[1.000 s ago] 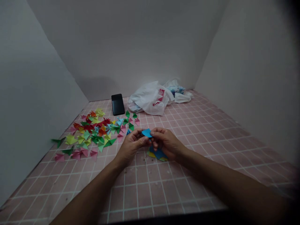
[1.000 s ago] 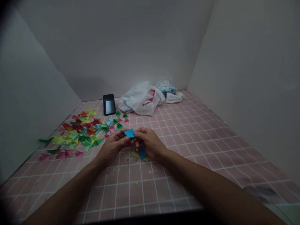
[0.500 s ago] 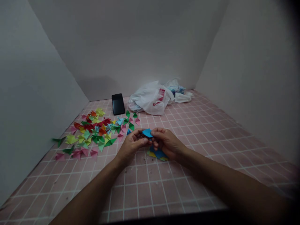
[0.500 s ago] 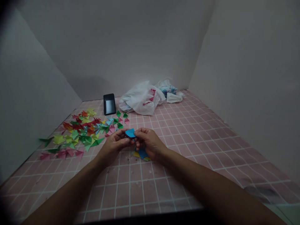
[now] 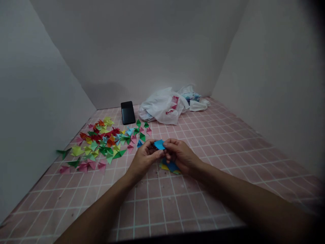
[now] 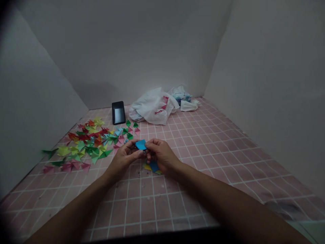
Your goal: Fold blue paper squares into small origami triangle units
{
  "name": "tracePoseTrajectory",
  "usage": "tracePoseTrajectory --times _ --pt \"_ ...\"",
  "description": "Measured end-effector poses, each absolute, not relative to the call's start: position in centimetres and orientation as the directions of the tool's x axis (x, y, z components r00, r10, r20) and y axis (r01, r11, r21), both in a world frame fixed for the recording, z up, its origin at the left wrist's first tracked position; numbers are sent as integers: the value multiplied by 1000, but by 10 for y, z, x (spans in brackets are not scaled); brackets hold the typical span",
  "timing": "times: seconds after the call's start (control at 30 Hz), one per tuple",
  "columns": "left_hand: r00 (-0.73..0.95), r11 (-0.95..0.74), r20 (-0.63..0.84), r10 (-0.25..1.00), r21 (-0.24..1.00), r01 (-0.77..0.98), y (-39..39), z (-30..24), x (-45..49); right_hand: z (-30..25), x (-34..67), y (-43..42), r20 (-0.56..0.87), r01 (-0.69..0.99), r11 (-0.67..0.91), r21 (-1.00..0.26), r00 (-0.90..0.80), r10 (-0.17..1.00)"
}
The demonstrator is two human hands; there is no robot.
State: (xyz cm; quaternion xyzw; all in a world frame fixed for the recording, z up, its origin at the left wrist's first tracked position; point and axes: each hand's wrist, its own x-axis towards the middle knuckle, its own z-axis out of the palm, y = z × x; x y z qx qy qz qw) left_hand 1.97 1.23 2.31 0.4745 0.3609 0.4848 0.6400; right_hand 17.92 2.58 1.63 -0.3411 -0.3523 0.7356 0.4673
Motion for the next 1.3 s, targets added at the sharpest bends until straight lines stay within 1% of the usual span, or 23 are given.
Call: tracePoseTrajectory --times 0.17,0.37,0.73,0.87,0.97,1.13,1.3 --pt "284 57 17 959 966 -252 13 24 19 18 181 27 -190 -455 -351 -819 -363 912" --pt "311 48 37 950 964 -260 12 24 18 19 183 28 -187 -454 -374 -809 -405 895" --pt "308 50 31 951 967 -250 14 23 17 20 185 32 -255 -482 -466 -742 -440 861" --pt "311 64 23 950 961 -267 14 23 18 21 185 31 -254 -477 -464 -746 -441 861" --pt "292 79 2 956 961 -264 14 23 17 21 184 30 -223 -455 -419 -786 -423 878" --pt "247 129 -63 967 958 -257 13 25 16 20 180 24 -88 -337 -197 -921 -312 946" --pt "161 77 -36 986 965 -252 14 23 15 23 178 21 -8 -278 -101 -955 -318 948"
